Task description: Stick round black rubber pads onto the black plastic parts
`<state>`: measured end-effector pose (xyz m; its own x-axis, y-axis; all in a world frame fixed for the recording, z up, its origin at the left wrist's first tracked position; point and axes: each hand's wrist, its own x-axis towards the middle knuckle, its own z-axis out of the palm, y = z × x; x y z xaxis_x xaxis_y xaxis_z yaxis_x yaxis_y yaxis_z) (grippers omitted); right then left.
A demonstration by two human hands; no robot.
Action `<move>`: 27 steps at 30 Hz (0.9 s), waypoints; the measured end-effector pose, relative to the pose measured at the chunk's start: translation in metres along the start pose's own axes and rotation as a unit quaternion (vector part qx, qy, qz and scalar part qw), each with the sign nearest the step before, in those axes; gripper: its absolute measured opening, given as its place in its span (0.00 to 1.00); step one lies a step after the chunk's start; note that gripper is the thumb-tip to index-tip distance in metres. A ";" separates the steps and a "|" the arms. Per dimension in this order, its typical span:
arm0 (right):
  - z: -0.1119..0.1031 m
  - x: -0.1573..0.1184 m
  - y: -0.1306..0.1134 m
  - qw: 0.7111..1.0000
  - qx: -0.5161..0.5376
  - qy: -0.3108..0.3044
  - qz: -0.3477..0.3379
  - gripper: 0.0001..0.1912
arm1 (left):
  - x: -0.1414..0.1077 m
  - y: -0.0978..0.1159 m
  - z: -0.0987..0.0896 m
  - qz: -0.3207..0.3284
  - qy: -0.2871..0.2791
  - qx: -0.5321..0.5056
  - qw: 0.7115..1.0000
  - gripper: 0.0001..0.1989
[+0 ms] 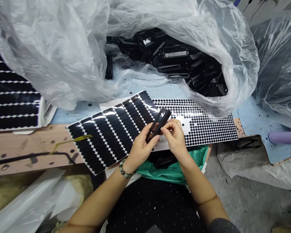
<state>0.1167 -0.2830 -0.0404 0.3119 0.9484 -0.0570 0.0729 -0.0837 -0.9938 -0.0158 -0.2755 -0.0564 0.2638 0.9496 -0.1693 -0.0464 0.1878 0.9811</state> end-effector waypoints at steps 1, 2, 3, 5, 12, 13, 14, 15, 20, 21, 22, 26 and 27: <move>0.001 0.000 0.002 1.000 0.018 0.016 0.019 0.09 | 0.000 0.001 0.000 -0.007 -0.005 -0.009 1.000 0.22; 0.001 0.000 0.004 0.998 0.035 0.030 0.042 0.13 | 0.001 0.002 0.000 -0.013 -0.011 -0.019 1.000 0.22; 0.000 0.000 0.006 0.996 0.050 0.037 0.062 0.18 | 0.001 0.003 -0.001 -0.018 -0.019 -0.030 0.999 0.22; -0.007 0.004 0.010 0.994 0.063 0.015 0.083 0.23 | 0.001 0.005 -0.006 -0.032 -0.040 -0.051 0.997 0.22; -0.095 0.073 0.002 0.991 -0.011 0.127 -0.046 0.14 | -0.004 0.017 -0.023 -0.013 -0.345 0.158 0.925 0.26; -0.107 0.088 -0.002 0.983 -0.057 0.158 -0.072 0.14 | -0.004 0.021 -0.019 -0.009 -0.399 0.199 0.895 0.28; -0.117 0.103 -0.006 0.973 -0.109 0.180 -0.093 0.14 | -0.003 0.025 -0.015 -0.006 -0.436 0.224 0.871 0.29; -0.125 0.117 -0.011 0.959 -0.165 0.200 -0.113 0.15 | 0.000 0.029 -0.009 0.000 -0.452 0.235 0.860 0.29; -0.159 0.162 -0.034 0.837 -0.397 0.349 -0.143 0.35 | 0.042 0.042 0.003 0.091 -0.299 0.255 0.915 0.24; -0.168 0.166 -0.038 0.818 -0.418 0.378 -0.115 0.40 | 0.056 0.046 0.000 0.115 -0.238 0.276 0.924 0.24; -0.179 0.170 -0.040 0.807 -0.427 0.401 -0.074 0.45 | 0.071 0.052 -0.006 0.137 -0.167 0.301 0.929 0.26; -0.223 0.178 -0.037 0.817 -0.369 0.436 0.084 0.55 | 0.126 0.089 -0.042 0.136 0.186 0.402 0.886 0.38; -0.229 0.179 -0.034 0.829 -0.355 0.423 0.086 0.51 | 0.137 0.098 -0.053 0.113 0.249 0.423 0.864 0.42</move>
<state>0.3874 -0.1803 0.0054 0.9065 0.3752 0.1935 0.4041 -0.6387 -0.6548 -0.0353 -0.1136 0.0117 -0.1165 0.9680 0.2225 0.7341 -0.0670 0.6757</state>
